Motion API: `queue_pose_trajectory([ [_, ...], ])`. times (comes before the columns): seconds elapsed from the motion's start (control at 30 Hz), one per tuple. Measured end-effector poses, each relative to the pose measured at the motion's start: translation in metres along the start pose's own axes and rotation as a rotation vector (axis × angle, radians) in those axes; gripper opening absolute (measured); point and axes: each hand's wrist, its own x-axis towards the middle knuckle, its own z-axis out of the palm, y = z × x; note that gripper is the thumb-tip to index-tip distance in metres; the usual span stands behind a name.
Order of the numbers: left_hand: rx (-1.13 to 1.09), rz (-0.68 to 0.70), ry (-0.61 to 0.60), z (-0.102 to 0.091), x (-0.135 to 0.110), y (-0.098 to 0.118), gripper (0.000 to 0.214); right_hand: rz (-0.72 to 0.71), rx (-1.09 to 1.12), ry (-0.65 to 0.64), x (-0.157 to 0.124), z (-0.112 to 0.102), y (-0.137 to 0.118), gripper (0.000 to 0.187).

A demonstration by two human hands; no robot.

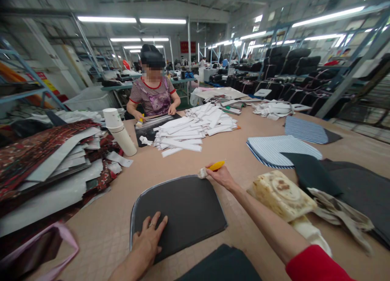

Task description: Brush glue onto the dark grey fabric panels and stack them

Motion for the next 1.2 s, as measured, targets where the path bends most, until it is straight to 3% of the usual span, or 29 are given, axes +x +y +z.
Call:
queue_pose_trajectory([
  [0.2,-0.044,0.035,0.031,-0.001,-0.002,-0.001,0.079,0.039,-0.072,0.040,-0.044,-0.026,-0.003,0.032],
  [0.57,-0.057,0.055,0.050,-0.001,-0.005,-0.002,0.074,0.177,-0.179,-0.028,-0.156,-0.046,-0.015,0.023],
  [0.67,-0.118,0.067,0.055,0.002,-0.005,-0.005,0.074,0.195,-0.171,0.009,-0.164,-0.057,-0.032,0.028],
  [0.77,-0.413,0.166,0.095,0.004,-0.004,-0.019,0.064,0.169,-0.209,0.055,-0.151,-0.065,-0.063,0.032],
  [0.83,-0.628,0.231,0.136,0.006,-0.003,-0.037,0.054,0.178,-0.209,-0.007,-0.137,-0.061,-0.085,0.034],
  [0.9,-0.750,0.233,0.149,0.011,-0.001,-0.058,0.050,0.208,-0.152,-0.133,-0.125,-0.044,-0.103,0.037],
  [0.97,-0.830,0.191,0.109,0.018,0.001,-0.077,0.051,0.238,-0.039,-0.274,-0.119,-0.014,-0.118,0.038],
  [1.07,-0.968,0.177,0.044,0.030,0.005,-0.092,0.055,0.280,0.110,-0.456,-0.121,0.049,-0.134,0.033],
  [1.2,-1.079,0.206,0.006,0.038,0.009,-0.094,0.060,0.260,0.181,-0.578,-0.133,0.127,-0.140,0.025],
])
